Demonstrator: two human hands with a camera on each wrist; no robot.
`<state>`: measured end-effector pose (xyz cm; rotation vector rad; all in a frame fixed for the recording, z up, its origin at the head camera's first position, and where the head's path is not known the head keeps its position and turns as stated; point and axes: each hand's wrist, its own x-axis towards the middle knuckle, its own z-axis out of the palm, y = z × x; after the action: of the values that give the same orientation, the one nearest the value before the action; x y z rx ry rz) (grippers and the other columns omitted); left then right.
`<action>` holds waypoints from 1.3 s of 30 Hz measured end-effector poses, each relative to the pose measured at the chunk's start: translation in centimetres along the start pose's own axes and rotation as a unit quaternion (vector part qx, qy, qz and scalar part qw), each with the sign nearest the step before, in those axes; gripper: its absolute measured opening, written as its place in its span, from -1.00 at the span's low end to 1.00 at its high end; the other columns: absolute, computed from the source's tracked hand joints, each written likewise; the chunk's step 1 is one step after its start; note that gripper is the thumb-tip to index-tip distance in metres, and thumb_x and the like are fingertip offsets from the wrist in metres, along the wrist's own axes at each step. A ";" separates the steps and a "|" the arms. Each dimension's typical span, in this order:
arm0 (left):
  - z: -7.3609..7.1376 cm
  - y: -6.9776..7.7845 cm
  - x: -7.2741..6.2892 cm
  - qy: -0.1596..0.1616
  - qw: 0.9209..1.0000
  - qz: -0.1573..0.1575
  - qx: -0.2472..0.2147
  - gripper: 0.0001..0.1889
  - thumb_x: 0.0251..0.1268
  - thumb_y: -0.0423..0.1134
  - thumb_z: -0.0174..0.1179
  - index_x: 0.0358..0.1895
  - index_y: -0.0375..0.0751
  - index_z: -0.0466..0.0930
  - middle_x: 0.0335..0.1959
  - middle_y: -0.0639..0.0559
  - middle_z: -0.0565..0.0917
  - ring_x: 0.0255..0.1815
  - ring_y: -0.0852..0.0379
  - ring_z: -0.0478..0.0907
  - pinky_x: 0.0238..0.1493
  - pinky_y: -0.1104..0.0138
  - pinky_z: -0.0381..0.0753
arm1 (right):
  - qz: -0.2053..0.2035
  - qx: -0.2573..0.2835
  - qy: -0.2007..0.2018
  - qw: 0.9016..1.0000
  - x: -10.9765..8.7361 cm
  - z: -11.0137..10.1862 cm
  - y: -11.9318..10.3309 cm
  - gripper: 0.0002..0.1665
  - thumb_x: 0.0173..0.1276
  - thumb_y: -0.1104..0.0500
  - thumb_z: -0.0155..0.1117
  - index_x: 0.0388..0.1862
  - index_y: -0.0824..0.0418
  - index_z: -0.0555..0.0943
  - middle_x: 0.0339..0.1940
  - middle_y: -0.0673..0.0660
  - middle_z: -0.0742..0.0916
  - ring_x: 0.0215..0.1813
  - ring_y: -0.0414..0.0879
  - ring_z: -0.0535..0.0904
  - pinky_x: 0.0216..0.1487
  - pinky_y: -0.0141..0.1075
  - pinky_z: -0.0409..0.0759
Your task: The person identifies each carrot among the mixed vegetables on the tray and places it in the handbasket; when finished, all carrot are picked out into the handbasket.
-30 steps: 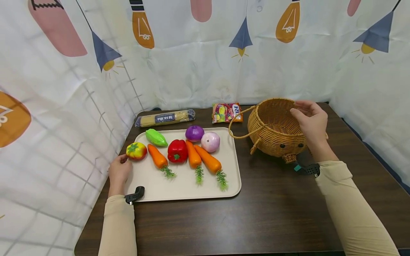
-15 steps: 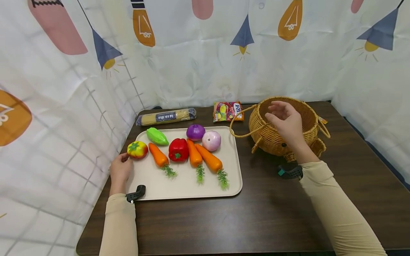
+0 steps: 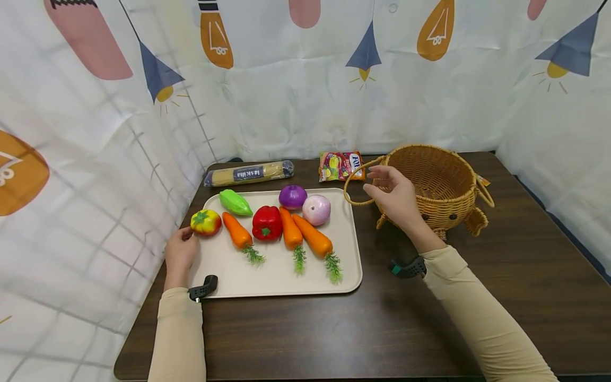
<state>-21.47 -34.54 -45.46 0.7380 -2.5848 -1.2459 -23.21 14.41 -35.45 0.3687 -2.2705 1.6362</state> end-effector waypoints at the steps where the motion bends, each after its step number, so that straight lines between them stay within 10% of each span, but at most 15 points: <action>1: 0.0 0.0 0.0 0.000 1.000 -0.001 0.000 -0.49 0.39 -0.26 -0.13 0.35 -0.42 0.36 0.24 -0.35 0.46 0.23 -0.27 0.36 0.27 -0.05 0.31 | -0.001 -0.005 0.001 1.000 -0.1 0.4 0.1 -0.54 0.30 0.19 0.35 0.16 0.28 0.55 0.06 0.24 0.67 0.09 0.16 0.55 0.11 -0.12 0.51; 39: 0.1 0.2 0.4 -0.020 0.999 -0.025 0.017 -0.41 0.29 -0.42 -0.24 0.44 -0.38 0.23 0.34 -0.34 0.38 0.30 -0.30 0.28 0.33 -0.09 0.24 | 0.108 -0.004 -0.028 0.994 -3.9 8.9 4.2 -0.76 0.28 0.16 0.36 -0.10 0.21 0.70 -0.14 0.14 0.75 -0.13 0.01 0.68 -0.16 -0.21 0.65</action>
<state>-21.91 -34.52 -45.40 0.7964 -2.6405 -1.2454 -22.14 7.39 -43.23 0.1733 -2.4295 1.7377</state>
